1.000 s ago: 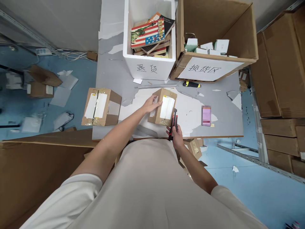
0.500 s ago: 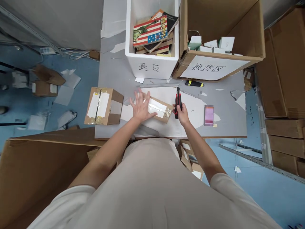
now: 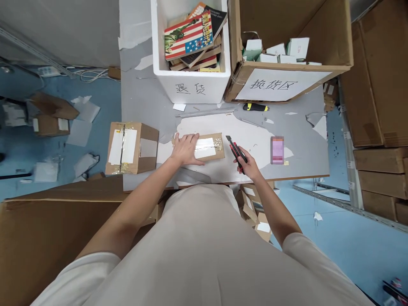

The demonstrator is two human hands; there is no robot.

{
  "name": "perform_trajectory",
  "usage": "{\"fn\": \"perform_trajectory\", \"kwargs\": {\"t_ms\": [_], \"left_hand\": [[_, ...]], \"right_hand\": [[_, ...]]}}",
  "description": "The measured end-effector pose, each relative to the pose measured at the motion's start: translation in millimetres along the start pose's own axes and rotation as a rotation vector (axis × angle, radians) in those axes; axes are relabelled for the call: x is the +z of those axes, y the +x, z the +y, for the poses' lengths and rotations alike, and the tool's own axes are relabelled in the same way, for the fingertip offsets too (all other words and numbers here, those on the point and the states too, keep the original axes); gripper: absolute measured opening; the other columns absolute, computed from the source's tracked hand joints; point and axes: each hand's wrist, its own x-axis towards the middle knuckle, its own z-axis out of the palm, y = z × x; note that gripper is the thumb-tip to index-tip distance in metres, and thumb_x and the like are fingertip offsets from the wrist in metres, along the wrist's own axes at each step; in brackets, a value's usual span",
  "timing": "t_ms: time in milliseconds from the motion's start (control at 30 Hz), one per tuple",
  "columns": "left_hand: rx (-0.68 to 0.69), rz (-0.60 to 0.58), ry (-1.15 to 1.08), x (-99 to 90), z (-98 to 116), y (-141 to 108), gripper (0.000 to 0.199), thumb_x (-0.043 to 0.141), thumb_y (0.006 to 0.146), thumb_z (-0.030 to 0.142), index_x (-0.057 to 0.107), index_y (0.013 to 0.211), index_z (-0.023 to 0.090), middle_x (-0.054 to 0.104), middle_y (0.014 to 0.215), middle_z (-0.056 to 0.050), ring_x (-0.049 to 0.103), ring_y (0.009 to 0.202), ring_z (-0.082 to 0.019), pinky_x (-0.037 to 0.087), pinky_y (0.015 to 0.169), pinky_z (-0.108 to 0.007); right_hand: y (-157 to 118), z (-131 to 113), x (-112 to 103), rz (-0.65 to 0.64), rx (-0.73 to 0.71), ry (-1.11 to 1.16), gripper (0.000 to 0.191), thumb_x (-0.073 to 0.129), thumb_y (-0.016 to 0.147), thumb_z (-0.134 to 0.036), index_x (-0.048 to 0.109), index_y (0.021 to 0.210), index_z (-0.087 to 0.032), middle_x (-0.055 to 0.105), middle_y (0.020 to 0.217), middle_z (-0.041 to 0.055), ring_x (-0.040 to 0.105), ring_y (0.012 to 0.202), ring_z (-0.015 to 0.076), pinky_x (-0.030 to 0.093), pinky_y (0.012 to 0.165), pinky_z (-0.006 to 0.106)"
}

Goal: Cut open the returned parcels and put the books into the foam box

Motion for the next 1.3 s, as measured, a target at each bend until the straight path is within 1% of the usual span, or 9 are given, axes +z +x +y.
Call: {"fn": "perform_trajectory", "kwargs": {"t_ms": [167,333,633,900,1033,1100,1200,1267,1300], "left_hand": [[-0.01,0.0,-0.01,0.4,0.1,1.6,0.119,0.075,0.049,0.066,0.028,0.146,0.015,0.046,0.138,-0.02,0.041,0.124,-0.04,0.002,0.113,-0.059],[-0.011,-0.016,-0.011,1.1,0.8,-0.7,0.115,0.074,0.051,0.064,0.028,0.146,0.017,0.046,0.138,-0.018,0.041,0.124,-0.039,0.002,0.113,-0.058],[-0.003,0.013,-0.027,5.9,-0.5,-2.6,0.121,0.076,0.046,0.064,0.029,0.146,0.016,0.048,0.136,-0.019,0.043,0.121,-0.04,0.008,0.112,-0.056],[0.016,0.014,0.008,6.3,-1.4,-4.8,0.118,0.073,0.048,0.066,0.03,0.146,0.015,0.051,0.134,-0.02,0.045,0.12,-0.04,0.015,0.11,-0.055],[0.032,-0.006,0.052,5.4,-2.2,-4.0,0.12,0.07,0.051,0.069,0.024,0.149,0.016,0.045,0.141,-0.02,0.039,0.129,-0.04,0.009,0.113,-0.056],[0.061,-0.018,0.092,3.3,-1.5,-4.2,0.123,0.068,0.053,0.071,0.019,0.15,0.014,0.038,0.147,-0.02,0.029,0.136,-0.041,0.004,0.113,-0.059],[0.111,0.012,0.168,1.4,1.7,-9.7,0.118,0.063,0.061,0.072,0.017,0.151,0.011,0.028,0.153,-0.021,0.015,0.142,-0.043,-0.002,0.111,-0.064],[0.128,0.078,0.209,4.4,3.8,-19.3,0.104,0.057,0.072,0.068,0.02,0.15,0.01,0.025,0.154,-0.021,0.012,0.144,-0.041,-0.003,0.11,-0.065],[0.126,0.121,0.224,7.9,4.4,-26.2,0.095,0.053,0.078,0.065,0.022,0.149,0.01,0.026,0.154,-0.021,0.013,0.144,-0.039,-0.003,0.111,-0.064]], "right_hand": [[2.6,-3.9,-1.9,-0.053,0.029,-0.016,0.075,0.063,0.079,-0.053,0.039,0.145,-0.027,0.068,0.081,0.0009,0.053,0.042,0.007,0.043,0.034,0.02],[3.1,-8.8,-14.1,-0.147,0.025,-0.062,0.073,0.065,0.08,-0.048,0.039,0.145,-0.027,0.064,0.073,-0.0023,0.05,0.04,0.0064,0.041,0.033,0.019],[-16.6,-2.6,-38.0,-0.339,0.068,-0.137,0.069,0.065,0.08,-0.043,0.041,0.144,-0.027,0.056,0.061,-0.0061,0.045,0.038,0.0062,0.039,0.035,0.02],[-41.4,5.3,-40.4,-0.338,0.146,-0.104,0.069,0.065,0.08,-0.044,0.043,0.143,-0.027,0.058,0.064,-0.0048,0.04,0.038,0.0061,0.035,0.034,0.021],[-58.2,15.1,-44.0,-0.371,0.138,-0.135,0.066,0.062,0.081,-0.049,0.046,0.141,-0.026,0.059,0.065,-0.0035,0.038,0.039,0.0063,0.035,0.035,0.021],[-60.0,24.9,-46.7,-0.293,0.115,-0.167,0.067,0.058,0.082,-0.053,0.045,0.142,-0.025,0.059,0.069,-0.0022,0.039,0.04,0.007,0.036,0.036,0.022],[-48.3,41.5,-47.3,0.088,0.07,-0.315,0.071,0.044,0.088,-0.057,0.03,0.149,-0.023,0.063,0.084,0.0032,0.049,0.047,0.0109,0.046,0.046,0.027],[-33.6,51.2,-44.0,0.33,0.092,-0.531,0.066,0.034,0.093,-0.049,0.02,0.152,-0.022,0.063,0.098,0.009,0.058,0.063,0.0165,0.051,0.062,0.033],[-25.8,55.6,-41.1,0.393,0.121,-0.656,0.063,0.031,0.095,-0.043,0.017,0.153,-0.022,0.062,0.105,0.0118,0.061,0.073,0.0197,0.051,0.071,0.035]]}}
